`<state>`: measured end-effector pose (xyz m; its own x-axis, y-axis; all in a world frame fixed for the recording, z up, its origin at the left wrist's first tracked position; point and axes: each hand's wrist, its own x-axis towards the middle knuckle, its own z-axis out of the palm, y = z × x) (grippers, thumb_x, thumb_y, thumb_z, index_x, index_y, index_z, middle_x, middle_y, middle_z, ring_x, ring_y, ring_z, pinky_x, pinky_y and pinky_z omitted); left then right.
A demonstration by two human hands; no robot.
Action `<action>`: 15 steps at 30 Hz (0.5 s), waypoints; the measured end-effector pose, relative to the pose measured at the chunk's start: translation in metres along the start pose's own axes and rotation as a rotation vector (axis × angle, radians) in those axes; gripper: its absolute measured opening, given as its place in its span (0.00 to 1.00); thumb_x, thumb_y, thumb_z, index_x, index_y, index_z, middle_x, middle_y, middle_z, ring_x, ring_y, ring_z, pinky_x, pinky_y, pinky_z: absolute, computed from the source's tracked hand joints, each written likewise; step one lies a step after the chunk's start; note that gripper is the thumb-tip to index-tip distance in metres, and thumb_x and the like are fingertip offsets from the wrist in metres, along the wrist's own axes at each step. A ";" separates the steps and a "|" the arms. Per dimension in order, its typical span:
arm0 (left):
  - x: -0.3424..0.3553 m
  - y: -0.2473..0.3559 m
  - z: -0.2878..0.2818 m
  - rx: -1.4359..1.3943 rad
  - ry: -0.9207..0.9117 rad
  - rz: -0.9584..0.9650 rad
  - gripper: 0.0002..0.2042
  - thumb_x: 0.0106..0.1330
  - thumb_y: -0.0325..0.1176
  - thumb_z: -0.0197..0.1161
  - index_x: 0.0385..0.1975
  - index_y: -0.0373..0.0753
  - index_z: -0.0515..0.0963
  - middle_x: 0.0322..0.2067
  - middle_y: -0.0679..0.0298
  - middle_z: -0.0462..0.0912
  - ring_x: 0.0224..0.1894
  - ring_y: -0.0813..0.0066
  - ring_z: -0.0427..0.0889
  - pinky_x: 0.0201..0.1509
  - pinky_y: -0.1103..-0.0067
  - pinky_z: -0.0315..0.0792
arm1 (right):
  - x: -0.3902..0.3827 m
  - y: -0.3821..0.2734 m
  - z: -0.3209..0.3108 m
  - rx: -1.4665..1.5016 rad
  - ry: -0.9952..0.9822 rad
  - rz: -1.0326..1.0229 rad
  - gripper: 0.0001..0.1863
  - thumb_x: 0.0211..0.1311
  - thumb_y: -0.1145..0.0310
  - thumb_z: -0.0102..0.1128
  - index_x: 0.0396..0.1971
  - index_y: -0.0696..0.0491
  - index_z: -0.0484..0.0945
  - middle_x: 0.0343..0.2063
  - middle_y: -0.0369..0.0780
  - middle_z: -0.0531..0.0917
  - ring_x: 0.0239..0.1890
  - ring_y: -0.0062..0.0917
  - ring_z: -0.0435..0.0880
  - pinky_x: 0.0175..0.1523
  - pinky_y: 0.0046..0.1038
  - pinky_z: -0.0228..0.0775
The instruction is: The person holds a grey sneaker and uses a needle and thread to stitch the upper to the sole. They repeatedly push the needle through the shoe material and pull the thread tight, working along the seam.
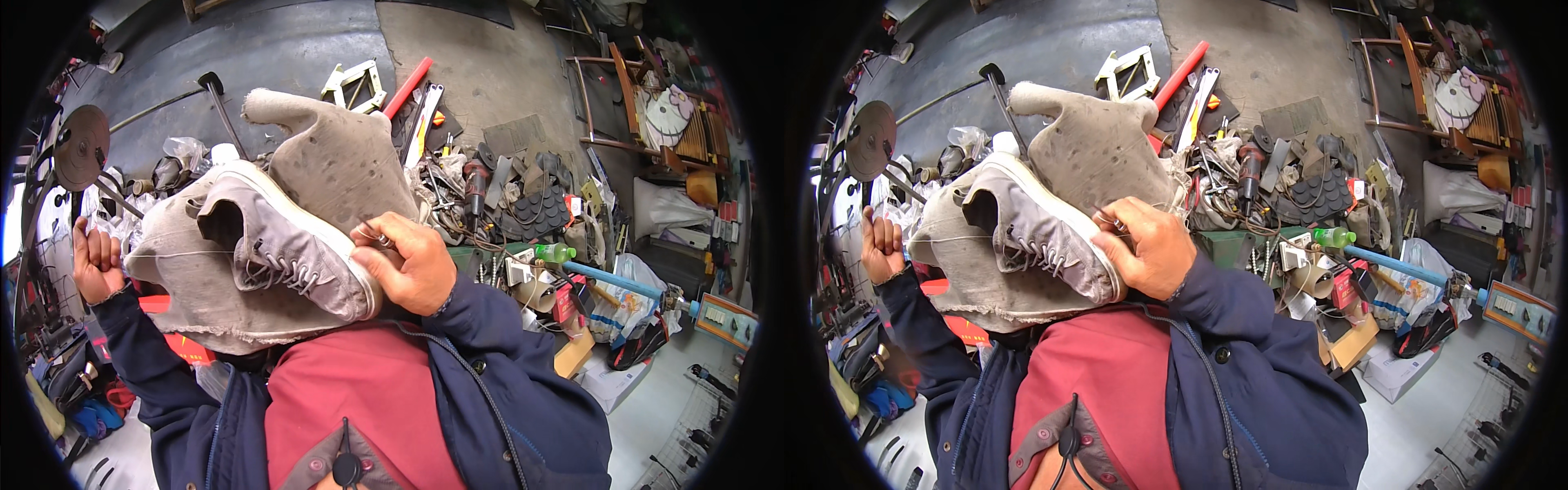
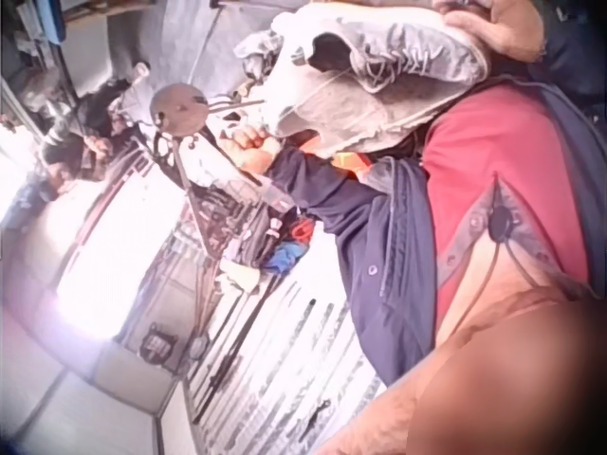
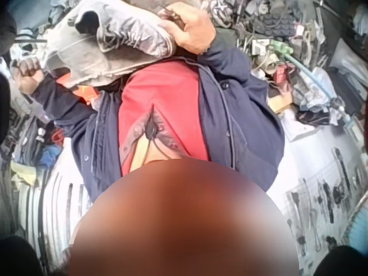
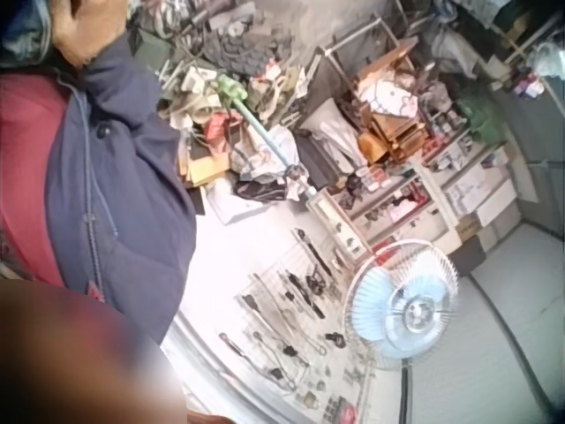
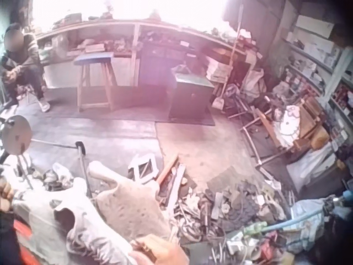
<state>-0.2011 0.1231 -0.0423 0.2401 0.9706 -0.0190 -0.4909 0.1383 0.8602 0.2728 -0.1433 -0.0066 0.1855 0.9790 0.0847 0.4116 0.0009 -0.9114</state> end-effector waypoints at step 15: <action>0.027 0.001 -0.059 0.200 0.199 -0.031 0.15 0.84 0.36 0.48 0.59 0.31 0.71 0.16 0.76 0.51 0.16 0.86 0.49 0.21 0.83 0.52 | -0.020 0.019 0.013 -0.065 -0.102 0.010 0.22 0.53 0.62 0.83 0.24 0.54 0.73 0.13 0.40 0.76 0.14 0.31 0.78 0.21 0.29 0.66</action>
<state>-0.2449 0.1608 -0.0723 0.0737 0.9888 -0.1295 -0.3060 0.1460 0.9408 0.2649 -0.1604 -0.0311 0.1001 0.9945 0.0311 0.4678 -0.0195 -0.8836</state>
